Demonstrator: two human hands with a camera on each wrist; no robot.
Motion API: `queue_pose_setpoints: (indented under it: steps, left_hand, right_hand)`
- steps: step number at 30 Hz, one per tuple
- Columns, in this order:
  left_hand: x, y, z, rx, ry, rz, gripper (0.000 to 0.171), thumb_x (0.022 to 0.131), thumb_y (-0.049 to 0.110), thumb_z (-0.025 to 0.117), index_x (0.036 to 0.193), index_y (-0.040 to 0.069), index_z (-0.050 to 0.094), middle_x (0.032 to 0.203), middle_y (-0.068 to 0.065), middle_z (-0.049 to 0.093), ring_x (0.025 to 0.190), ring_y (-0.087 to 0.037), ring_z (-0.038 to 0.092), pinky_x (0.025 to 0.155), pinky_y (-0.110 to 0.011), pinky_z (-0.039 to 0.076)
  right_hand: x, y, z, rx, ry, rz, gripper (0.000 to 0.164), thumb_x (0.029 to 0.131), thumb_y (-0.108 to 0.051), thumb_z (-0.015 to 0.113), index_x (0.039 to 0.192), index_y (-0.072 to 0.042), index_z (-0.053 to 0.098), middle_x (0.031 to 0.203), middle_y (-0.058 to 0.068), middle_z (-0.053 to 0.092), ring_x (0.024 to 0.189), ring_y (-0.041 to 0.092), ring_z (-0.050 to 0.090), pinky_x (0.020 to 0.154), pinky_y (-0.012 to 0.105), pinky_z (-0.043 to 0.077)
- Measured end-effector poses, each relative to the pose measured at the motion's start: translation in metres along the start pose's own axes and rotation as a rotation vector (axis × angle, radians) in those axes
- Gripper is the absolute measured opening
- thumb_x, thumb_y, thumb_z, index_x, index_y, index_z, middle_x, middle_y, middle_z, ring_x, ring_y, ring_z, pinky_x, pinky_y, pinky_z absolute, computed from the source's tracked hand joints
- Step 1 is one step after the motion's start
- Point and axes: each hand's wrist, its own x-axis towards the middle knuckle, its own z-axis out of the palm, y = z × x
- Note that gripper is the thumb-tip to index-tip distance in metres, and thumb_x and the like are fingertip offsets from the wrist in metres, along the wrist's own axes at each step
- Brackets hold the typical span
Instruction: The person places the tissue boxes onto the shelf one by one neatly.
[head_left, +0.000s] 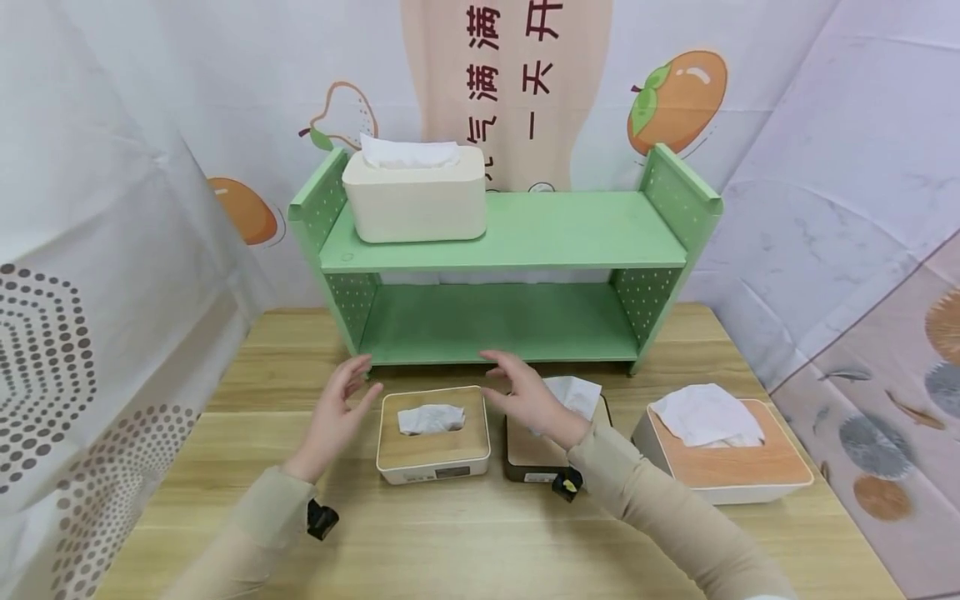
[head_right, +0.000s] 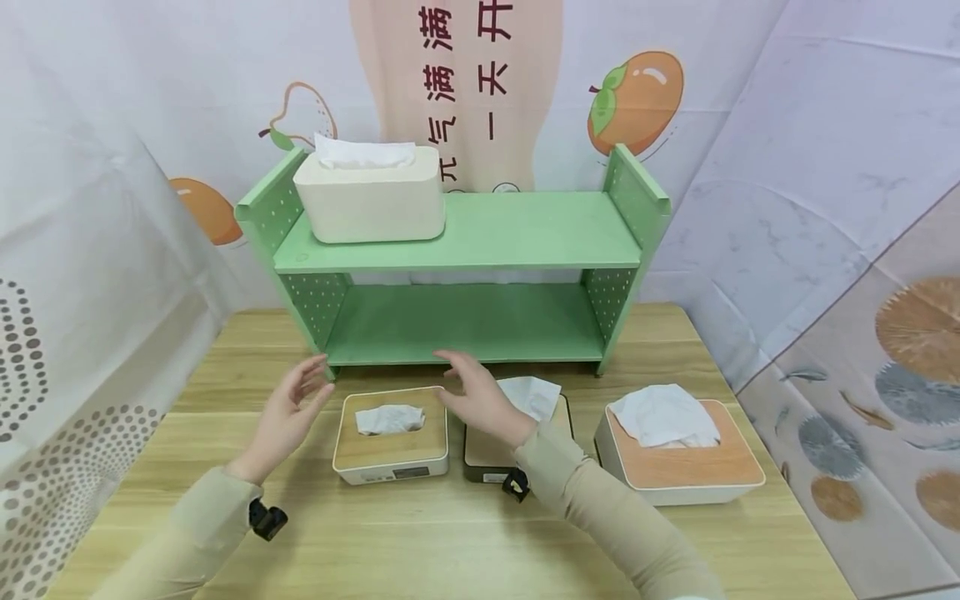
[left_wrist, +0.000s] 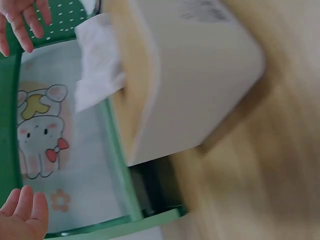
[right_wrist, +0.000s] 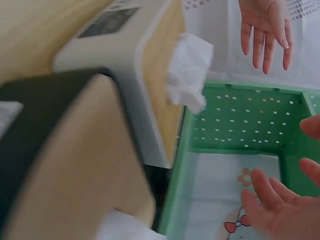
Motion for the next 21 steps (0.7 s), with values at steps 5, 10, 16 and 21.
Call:
queue_pose_setpoints:
  steps: [5,10,16,21]
  left_hand:
    - [-0.016,-0.011,0.009,0.018,0.003,0.030,0.046,0.089,-0.001,0.061,0.132,-0.005,0.046,0.133,-0.026,0.045,0.119,-0.039,0.047,0.099,-0.054,0.040]
    - [-0.030,-0.022,0.015,0.059,-0.033,0.025,0.046,0.089,0.000,0.061,0.132,-0.004,0.046,0.135,-0.027,0.044,0.121,-0.040,0.045,0.099,-0.055,0.040]
    - [-0.044,-0.031,0.018,0.122,-0.075,-0.013,0.052,0.088,0.007,0.065,0.135,-0.003,0.044,0.139,-0.030,0.035,0.124,-0.048,0.039,0.099,-0.062,0.036]
    - [-0.051,-0.034,0.021,0.145,-0.178,-0.096,0.064,0.087,0.016,0.068,0.142,0.002,0.038,0.148,-0.032,0.020,0.132,-0.053,0.026,0.098,-0.067,0.033]
  right_hand:
    - [-0.008,0.011,0.013,-0.067,-0.024,-0.074,0.055,0.088,-0.005,0.061,0.139,-0.004,0.042,0.139,0.018,0.045,0.119,0.035,0.053,0.093,0.050,0.046]
    - [-0.017,0.015,0.025,-0.220,-0.063,-0.100,0.060,0.088,-0.019,0.067,0.140,-0.005,0.041,0.139,0.022,0.041,0.125,0.036,0.045,0.099,0.050,0.042]
    - [-0.025,0.018,0.036,-0.374,-0.089,-0.089,0.079,0.078,-0.042,0.075,0.142,-0.010,0.042,0.141,0.026,0.038,0.133,0.047,0.028,0.106,0.064,0.020]
    - [-0.029,0.023,0.042,-0.493,-0.088,-0.068,0.086,0.072,-0.054,0.075,0.142,-0.018,0.042,0.145,0.022,0.036,0.136,0.044,0.022,0.105,0.067,0.012]
